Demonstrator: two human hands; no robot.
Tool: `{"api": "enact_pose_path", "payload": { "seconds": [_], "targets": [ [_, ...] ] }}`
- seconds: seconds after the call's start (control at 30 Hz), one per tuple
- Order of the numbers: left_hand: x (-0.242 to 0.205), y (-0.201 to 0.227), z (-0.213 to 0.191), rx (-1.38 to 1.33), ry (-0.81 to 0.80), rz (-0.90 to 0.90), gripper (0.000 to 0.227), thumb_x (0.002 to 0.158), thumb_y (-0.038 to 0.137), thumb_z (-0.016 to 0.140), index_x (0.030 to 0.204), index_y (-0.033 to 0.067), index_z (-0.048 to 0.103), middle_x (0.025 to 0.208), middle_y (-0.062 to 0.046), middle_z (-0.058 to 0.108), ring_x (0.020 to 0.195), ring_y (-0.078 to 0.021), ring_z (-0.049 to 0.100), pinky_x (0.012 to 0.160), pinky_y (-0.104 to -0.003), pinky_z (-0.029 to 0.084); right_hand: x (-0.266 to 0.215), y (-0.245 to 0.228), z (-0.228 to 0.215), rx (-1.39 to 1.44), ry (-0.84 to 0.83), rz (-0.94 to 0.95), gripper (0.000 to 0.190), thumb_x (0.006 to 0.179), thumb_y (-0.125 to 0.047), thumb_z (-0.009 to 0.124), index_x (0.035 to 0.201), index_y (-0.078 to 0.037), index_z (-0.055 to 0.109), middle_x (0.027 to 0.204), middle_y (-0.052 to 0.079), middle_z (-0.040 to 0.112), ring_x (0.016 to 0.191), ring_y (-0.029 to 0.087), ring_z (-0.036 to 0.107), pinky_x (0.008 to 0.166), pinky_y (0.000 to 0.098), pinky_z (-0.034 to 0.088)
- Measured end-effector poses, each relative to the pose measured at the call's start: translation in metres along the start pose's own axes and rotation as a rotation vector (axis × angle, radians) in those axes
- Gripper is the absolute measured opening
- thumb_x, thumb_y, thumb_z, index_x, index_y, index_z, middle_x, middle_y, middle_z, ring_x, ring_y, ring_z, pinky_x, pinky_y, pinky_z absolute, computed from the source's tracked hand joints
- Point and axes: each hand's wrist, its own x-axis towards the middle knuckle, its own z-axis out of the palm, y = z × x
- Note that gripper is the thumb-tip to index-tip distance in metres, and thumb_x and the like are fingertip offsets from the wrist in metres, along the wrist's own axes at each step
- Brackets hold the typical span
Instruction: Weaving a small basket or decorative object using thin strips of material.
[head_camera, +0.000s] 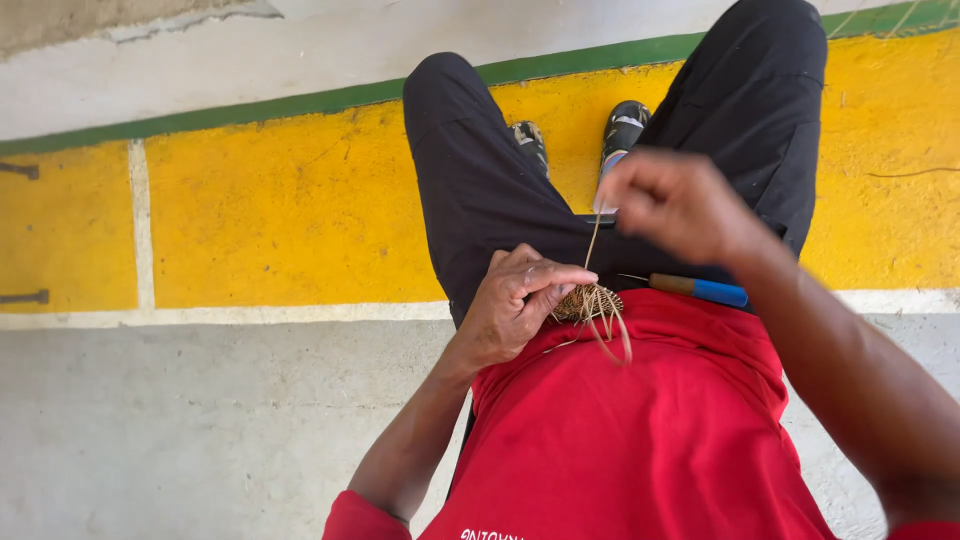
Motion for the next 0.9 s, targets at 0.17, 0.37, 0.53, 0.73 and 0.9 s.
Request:
{"api": "enact_pose_path", "payload": {
  "seconds": [0.17, 0.37, 0.53, 0.73, 0.9],
  "targets": [
    [0.006, -0.009, -0.001, -0.057, 0.039, -0.05, 0.019, 0.104, 0.026, 0.064, 0.117, 0.022, 0.077, 0.089, 0.006, 0.074, 0.088, -0.0119, 0.056, 0.092, -0.031, 0.041, 0.005, -0.023, -0.009, 0.062, 0.289, 0.175, 0.014, 0.107, -0.012, 0.063, 0.117, -0.006, 0.068, 0.092, -0.002, 0.069, 0.074, 0.009, 0.063, 0.068, 0.027, 0.056],
    [0.004, -0.007, 0.001, -0.149, -0.072, -0.152, 0.019, 0.102, 0.03, 0.065, 0.115, 0.0243, 0.077, 0.088, 0.002, 0.071, 0.085, -0.0135, 0.056, 0.086, -0.03, 0.047, -0.034, -0.044, 0.042, -0.308, 0.155, -0.412, 0.008, 0.1, -0.009, 0.065, 0.101, -0.003, 0.07, 0.089, 0.008, 0.069, 0.076, 0.024, 0.066, 0.068, 0.0336, 0.053],
    [0.008, 0.004, 0.0, -0.029, -0.045, 0.003, 0.017, 0.101, 0.022, 0.068, 0.114, 0.0214, 0.078, 0.096, 0.006, 0.077, 0.088, -0.0116, 0.056, 0.095, -0.032, 0.039, 0.012, -0.028, 0.012, -0.603, 0.503, -0.556, 0.038, 0.104, -0.006, 0.07, 0.073, -0.006, 0.049, 0.069, 0.012, 0.049, 0.059, 0.029, 0.051, 0.053, 0.0411, 0.041],
    [0.011, 0.005, 0.003, 0.008, -0.052, -0.005, 0.016, 0.101, 0.019, 0.068, 0.112, 0.0215, 0.079, 0.095, 0.009, 0.075, 0.085, -0.009, 0.055, 0.092, -0.03, 0.036, 0.073, -0.023, -0.05, -0.766, 0.653, -0.666, 0.039, 0.1, 0.001, 0.067, 0.069, -0.006, 0.045, 0.061, 0.006, 0.042, 0.051, 0.019, 0.046, 0.053, 0.0362, 0.036],
    [0.009, 0.004, 0.006, -0.002, -0.075, -0.047, 0.017, 0.103, 0.018, 0.065, 0.113, 0.0221, 0.079, 0.092, 0.009, 0.075, 0.082, -0.0093, 0.053, 0.09, -0.029, 0.035, 0.071, -0.05, -0.048, -0.866, 0.669, -0.776, 0.045, 0.102, 0.002, 0.075, 0.068, -0.006, 0.048, 0.063, 0.006, 0.042, 0.053, 0.02, 0.045, 0.055, 0.0386, 0.035]
  ]
}}
